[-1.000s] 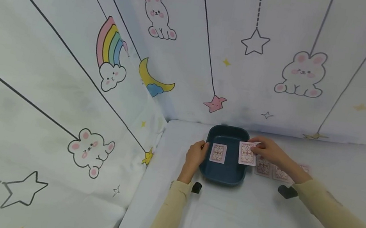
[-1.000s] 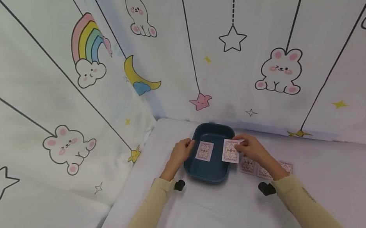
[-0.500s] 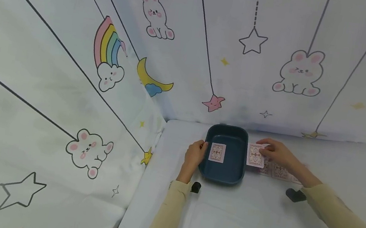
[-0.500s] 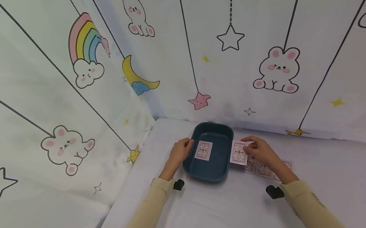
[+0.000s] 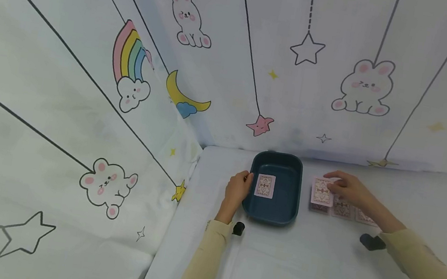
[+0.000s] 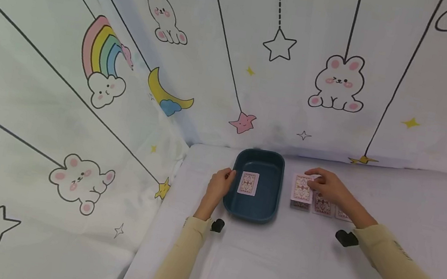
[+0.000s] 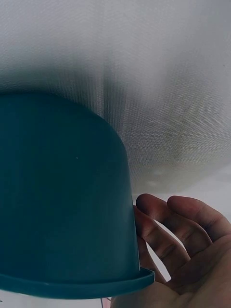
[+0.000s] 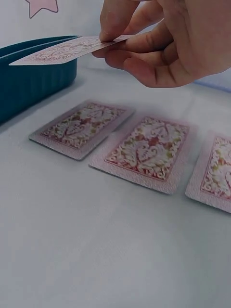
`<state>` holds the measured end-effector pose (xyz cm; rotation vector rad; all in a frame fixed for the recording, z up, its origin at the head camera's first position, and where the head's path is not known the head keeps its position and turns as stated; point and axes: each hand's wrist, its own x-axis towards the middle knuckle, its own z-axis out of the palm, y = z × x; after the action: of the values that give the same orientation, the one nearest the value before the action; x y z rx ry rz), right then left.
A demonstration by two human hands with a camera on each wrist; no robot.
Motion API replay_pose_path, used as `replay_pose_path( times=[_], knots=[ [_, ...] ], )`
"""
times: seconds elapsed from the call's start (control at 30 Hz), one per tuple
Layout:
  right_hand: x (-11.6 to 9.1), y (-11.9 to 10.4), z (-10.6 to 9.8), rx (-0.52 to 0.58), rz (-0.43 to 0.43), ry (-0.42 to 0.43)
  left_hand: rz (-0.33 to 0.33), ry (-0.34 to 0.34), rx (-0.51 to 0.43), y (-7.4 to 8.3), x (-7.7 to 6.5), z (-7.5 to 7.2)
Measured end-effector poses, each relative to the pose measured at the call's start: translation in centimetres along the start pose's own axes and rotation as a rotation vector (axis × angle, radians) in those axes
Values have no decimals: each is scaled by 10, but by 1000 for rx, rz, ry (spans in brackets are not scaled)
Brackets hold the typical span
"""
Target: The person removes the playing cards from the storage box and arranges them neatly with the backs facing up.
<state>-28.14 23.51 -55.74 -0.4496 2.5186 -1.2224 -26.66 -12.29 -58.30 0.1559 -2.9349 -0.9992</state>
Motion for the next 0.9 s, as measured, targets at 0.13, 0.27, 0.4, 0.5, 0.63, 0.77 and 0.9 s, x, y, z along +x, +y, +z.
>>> replay_pose_path(
  times=[0.13,0.27,0.4,0.5,0.63,0.77,0.9],
  knots=[
    [-4,7,0,-6,13,5,5,8,-4,0,-1,-1],
    [-10,15,0,-24,1,17,4,5,-12,1,-2,-2],
    [-17,22,-3,-23,3,19,7,1,-10,2,-2,-2],
    [-21,27,-6,-27,21,20,11,3,-7,2,-2,-2],
    [-25,36,-9,-32,41,23,13,0,-6,2,-2,-2],
    [-30,46,-12,-18,68,20,12,2,-12,3,-3,-2],
    [-36,58,-17,-29,92,19,15,8,-4,3,-3,-2]
  ],
)
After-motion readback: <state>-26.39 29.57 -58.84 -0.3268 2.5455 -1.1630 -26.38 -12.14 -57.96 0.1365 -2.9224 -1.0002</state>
